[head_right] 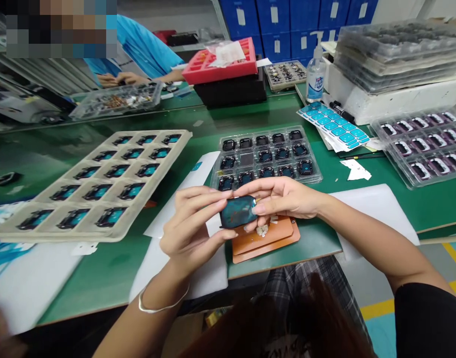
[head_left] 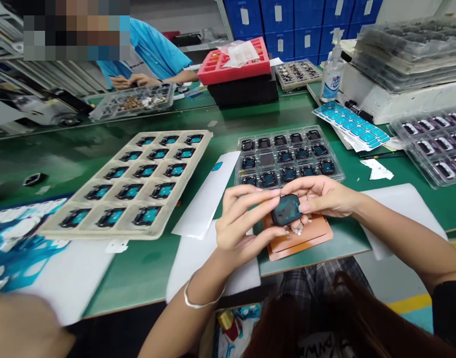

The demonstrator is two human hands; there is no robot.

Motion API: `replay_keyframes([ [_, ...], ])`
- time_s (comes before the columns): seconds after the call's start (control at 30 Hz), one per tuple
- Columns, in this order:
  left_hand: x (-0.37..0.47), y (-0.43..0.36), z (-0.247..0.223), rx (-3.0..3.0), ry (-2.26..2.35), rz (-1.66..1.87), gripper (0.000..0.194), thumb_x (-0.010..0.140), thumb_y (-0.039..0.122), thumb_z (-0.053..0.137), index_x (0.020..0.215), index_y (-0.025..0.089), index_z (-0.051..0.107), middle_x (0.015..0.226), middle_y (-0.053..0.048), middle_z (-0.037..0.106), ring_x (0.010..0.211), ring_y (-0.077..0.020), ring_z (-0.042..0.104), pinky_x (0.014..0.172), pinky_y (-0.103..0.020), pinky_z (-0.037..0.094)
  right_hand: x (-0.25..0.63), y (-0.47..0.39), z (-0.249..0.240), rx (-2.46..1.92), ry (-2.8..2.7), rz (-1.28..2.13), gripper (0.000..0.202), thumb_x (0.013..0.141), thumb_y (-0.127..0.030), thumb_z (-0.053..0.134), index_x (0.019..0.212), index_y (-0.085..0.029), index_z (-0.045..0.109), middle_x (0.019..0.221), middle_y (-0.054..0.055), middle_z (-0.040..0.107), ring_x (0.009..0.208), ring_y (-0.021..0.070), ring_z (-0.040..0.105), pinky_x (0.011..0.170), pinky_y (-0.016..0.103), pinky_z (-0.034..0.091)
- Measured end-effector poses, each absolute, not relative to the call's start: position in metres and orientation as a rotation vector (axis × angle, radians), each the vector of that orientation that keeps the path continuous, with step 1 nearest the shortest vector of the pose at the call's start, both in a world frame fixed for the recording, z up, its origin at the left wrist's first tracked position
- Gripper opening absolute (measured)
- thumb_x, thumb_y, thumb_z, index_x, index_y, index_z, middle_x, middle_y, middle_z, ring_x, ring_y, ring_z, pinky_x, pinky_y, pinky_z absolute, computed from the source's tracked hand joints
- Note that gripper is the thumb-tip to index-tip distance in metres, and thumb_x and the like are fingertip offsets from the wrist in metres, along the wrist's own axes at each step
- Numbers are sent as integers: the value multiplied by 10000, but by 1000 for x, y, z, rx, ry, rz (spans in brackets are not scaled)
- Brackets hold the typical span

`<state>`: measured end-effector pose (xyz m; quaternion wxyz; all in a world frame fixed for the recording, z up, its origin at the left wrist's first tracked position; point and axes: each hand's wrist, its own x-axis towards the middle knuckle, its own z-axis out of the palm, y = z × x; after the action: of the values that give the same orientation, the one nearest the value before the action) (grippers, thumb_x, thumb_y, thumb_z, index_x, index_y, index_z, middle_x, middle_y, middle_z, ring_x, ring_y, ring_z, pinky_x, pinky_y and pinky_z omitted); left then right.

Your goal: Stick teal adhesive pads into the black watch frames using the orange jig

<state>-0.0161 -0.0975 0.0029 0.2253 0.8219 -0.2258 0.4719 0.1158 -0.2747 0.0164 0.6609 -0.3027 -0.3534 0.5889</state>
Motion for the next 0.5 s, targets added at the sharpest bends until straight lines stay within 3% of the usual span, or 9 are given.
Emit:
replay_keyframes([
  [0.23,-20,-98,3,2230,-514,1394,540,843,311,753,1342,299,545,1060,-42,746,920,-208,589,752,-365,507,106,-273,16,-730,-734,1226,383,773,-102,792,1123,-200,672,969,17,751,809,119,744,738,215,609],
  [0.5,-28,-96,4,2243,-546,1422,430,854,299,737,1258,297,589,1046,-31,739,900,-210,563,765,-378,501,94,-275,21,-752,-631,1249,407,782,-111,763,1165,-241,712,1056,19,759,923,123,713,873,280,565],
])
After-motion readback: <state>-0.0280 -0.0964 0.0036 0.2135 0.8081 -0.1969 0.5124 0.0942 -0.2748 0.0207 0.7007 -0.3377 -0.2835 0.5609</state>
